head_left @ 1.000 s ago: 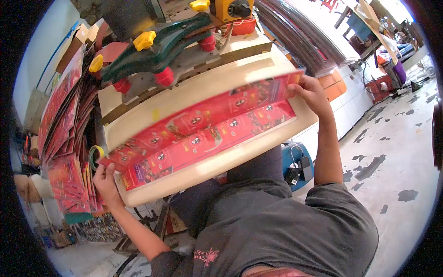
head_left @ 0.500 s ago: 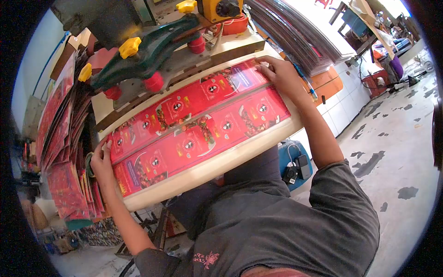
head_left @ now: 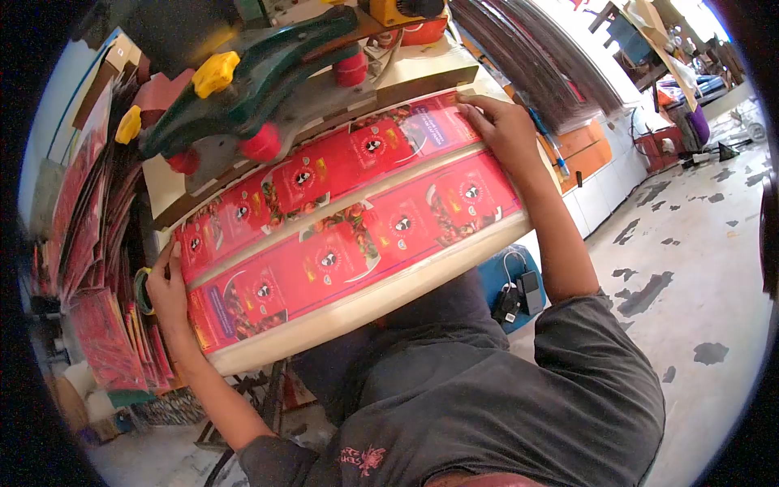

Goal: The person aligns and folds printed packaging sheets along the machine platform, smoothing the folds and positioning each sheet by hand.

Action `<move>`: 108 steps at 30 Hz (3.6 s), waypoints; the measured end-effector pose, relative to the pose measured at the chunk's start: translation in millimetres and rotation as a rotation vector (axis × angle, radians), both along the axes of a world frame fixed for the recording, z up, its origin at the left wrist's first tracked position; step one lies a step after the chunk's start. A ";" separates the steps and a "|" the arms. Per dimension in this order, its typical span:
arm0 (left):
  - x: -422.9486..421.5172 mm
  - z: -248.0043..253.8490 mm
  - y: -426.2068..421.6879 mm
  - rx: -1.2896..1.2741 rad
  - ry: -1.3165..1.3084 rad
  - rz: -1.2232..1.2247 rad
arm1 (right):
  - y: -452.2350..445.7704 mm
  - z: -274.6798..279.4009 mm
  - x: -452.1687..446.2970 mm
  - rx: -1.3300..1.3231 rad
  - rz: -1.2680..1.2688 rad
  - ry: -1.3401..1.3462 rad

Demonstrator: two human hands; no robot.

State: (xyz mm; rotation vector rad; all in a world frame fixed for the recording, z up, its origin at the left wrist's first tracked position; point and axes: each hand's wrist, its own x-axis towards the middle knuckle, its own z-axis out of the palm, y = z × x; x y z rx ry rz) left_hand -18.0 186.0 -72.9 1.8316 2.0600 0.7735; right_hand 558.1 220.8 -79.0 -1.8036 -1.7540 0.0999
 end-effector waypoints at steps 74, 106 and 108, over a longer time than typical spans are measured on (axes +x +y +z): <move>9.1 19.6 -27.8 0.096 0.041 -0.104 | -28.8 25.5 -2.9 -0.215 0.112 0.263; 2.3 3.7 -23.5 0.228 0.101 -0.154 | -43.3 20.0 -20.8 -0.025 0.082 0.245; 1.9 2.8 -23.4 0.235 0.102 -0.154 | -42.4 16.9 -19.0 -0.012 0.083 0.242</move>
